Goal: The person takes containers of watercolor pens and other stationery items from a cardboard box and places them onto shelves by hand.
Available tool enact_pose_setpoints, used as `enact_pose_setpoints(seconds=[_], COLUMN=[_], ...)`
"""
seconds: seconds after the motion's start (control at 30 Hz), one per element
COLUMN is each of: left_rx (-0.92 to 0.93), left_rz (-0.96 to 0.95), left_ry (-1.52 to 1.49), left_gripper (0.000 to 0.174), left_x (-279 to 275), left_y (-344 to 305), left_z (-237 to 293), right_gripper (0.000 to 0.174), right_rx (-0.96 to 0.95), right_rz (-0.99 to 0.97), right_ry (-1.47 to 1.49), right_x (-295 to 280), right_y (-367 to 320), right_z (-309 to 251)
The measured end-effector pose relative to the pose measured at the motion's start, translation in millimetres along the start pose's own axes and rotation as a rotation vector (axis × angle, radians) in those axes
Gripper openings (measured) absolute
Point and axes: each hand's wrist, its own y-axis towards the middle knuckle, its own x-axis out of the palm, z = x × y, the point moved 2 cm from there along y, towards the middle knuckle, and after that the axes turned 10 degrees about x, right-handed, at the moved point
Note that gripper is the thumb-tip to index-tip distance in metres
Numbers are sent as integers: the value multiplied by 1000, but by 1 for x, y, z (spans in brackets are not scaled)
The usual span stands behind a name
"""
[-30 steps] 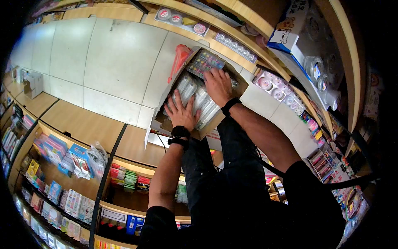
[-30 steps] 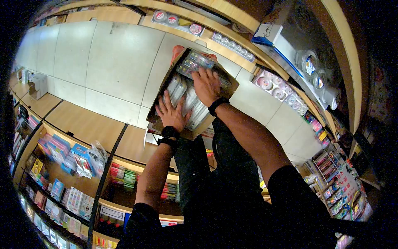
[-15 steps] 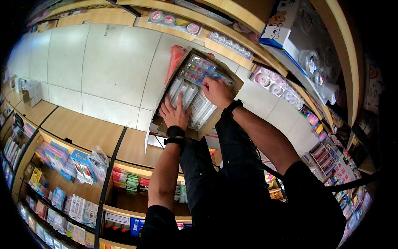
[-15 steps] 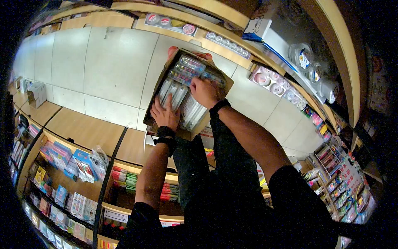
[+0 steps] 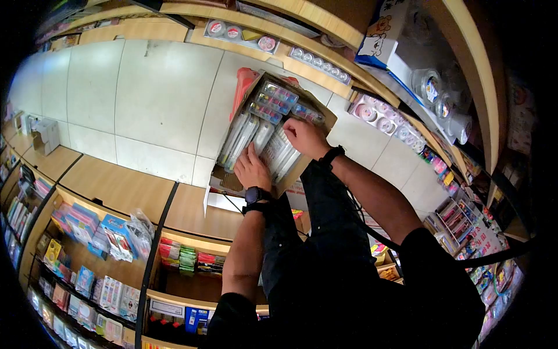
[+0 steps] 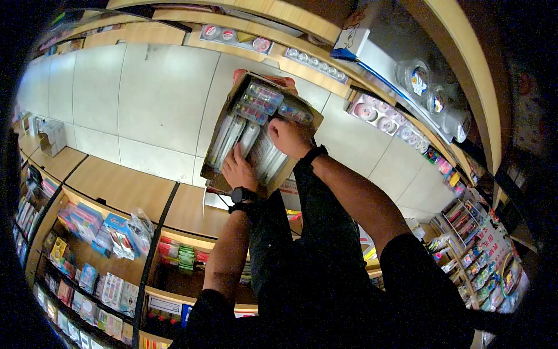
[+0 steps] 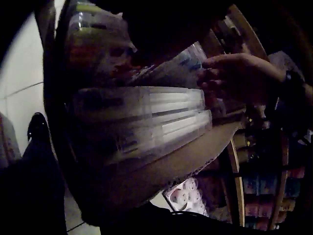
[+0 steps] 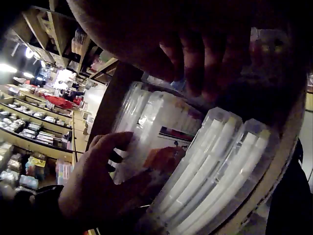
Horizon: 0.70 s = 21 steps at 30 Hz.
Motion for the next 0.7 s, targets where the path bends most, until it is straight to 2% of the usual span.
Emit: enact_pose_setpoints(seconds=[0.07,0.1,0.17,0.3,0.33,0.4,0.43,0.53,0.67,0.7], left_rx=[7,8,-20,-23,26,68,104,125,193,146], left_rz=[-131,-127,-266,-232,-156,-158,-167,-142,-3,8], left_ry=[68,66,66,35,21,9,-7,-125,-378,-434], left_gripper=[43,43,44,44,45,44,44,42,39,35], left_x=[-3,-5,-4,-13,-17,-29,-39,-90,-193,-209], left_y=[-1,-1,1,4,2,-6,-10,-19,-28,-35], left_z=[3,3,1,0,0,1,3,10,18,12], right_gripper=[11,10,9,9,10,12,13,15,19,20], right_rx=[-46,-14,18,-6,6,39,76,28,24,12], right_rz=[20,7,-1,1,-6,-21,-43,-74,-156,-146], right_ry=[-23,-9,2,43,50,45,35,16,70,71], right_x=[-4,-6,-11,-20,-23,-31,-35,-50,-89,-99], right_y=[-3,-5,-5,-15,-16,-24,-29,-50,-88,-95], right_z=[0,2,6,8,7,2,-1,-11,-27,-29])
